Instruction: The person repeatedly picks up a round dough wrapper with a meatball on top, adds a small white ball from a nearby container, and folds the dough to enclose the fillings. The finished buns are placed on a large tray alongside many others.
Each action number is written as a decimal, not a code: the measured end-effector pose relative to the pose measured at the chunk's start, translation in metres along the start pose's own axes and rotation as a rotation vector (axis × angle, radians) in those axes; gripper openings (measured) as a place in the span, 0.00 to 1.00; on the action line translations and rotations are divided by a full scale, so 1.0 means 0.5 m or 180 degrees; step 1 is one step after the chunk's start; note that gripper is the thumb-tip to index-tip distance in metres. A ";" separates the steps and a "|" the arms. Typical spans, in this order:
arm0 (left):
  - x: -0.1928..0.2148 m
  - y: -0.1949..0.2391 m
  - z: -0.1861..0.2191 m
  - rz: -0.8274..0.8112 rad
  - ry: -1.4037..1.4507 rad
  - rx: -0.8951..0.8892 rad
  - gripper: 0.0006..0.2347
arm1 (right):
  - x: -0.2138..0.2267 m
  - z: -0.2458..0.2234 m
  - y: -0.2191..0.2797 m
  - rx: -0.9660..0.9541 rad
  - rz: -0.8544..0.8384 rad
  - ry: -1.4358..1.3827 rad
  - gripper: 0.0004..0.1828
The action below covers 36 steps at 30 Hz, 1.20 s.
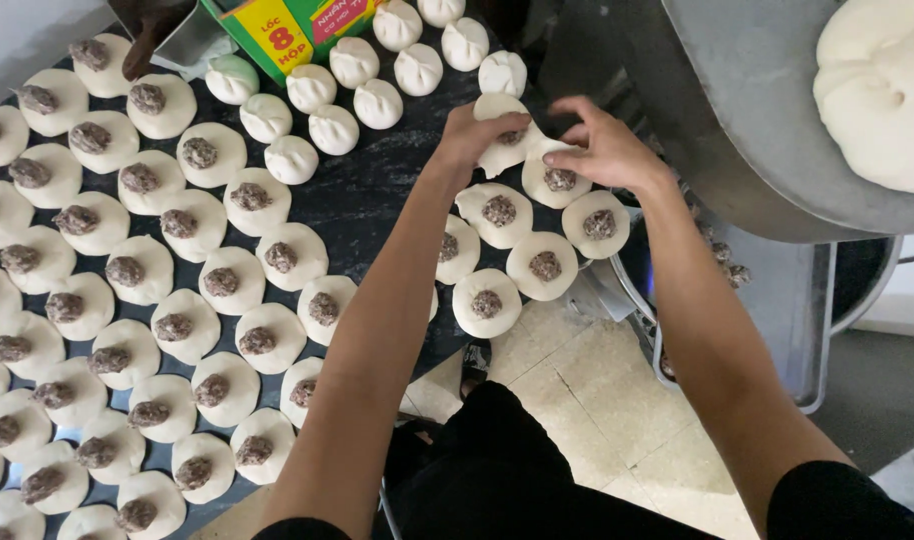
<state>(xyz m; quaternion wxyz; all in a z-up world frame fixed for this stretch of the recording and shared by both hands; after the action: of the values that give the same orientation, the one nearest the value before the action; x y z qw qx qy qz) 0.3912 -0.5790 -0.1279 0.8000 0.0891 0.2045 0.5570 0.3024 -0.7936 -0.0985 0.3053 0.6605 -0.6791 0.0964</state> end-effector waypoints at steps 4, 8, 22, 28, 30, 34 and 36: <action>0.052 0.000 -0.002 0.0353 0.0905 0.0127 0.12 | -0.004 0.006 -0.002 0.0304 -0.0087 -0.0172 0.25; 0.181 0.041 0.065 0.0863 0.1495 0.0001 0.17 | 0.000 0.009 -0.005 0.0002 -0.0140 0.0140 0.18; 0.226 0.337 0.138 0.1138 0.0020 -0.0475 0.22 | -0.273 -0.292 0.073 -0.0281 -0.1167 -0.2904 0.34; 0.371 0.524 0.123 0.1918 -0.0116 -0.1100 0.21 | -0.429 -0.412 0.144 -0.0225 -0.1487 -0.2393 0.35; 0.433 0.600 0.102 0.2071 0.0075 -0.1160 0.20 | -0.499 -0.462 0.175 -0.0070 -0.1711 -0.2212 0.35; 0.579 0.760 0.039 0.2475 0.0489 -0.1190 0.19 | -0.670 -0.571 0.262 0.0142 -0.2156 -0.1610 0.35; 0.661 0.857 -0.007 0.2753 0.0975 -0.1104 0.19 | -0.761 -0.622 0.318 0.0328 -0.2322 -0.1339 0.34</action>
<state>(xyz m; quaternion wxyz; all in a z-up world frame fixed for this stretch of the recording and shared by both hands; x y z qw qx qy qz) 0.1211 -0.1171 -0.0478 0.4592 -0.0516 0.1683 0.8707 0.2170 -0.2910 -0.0141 0.1407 0.8773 -0.4426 -0.1211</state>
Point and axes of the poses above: each hand's wrist, its own y-axis away from the middle knuckle, its own x-axis out of the back of the hand, z = x × y, the point moved 1 cm from there along -y, towards the middle knuckle, and after that the axes turned 9 degrees about z, right-handed, at the moved point
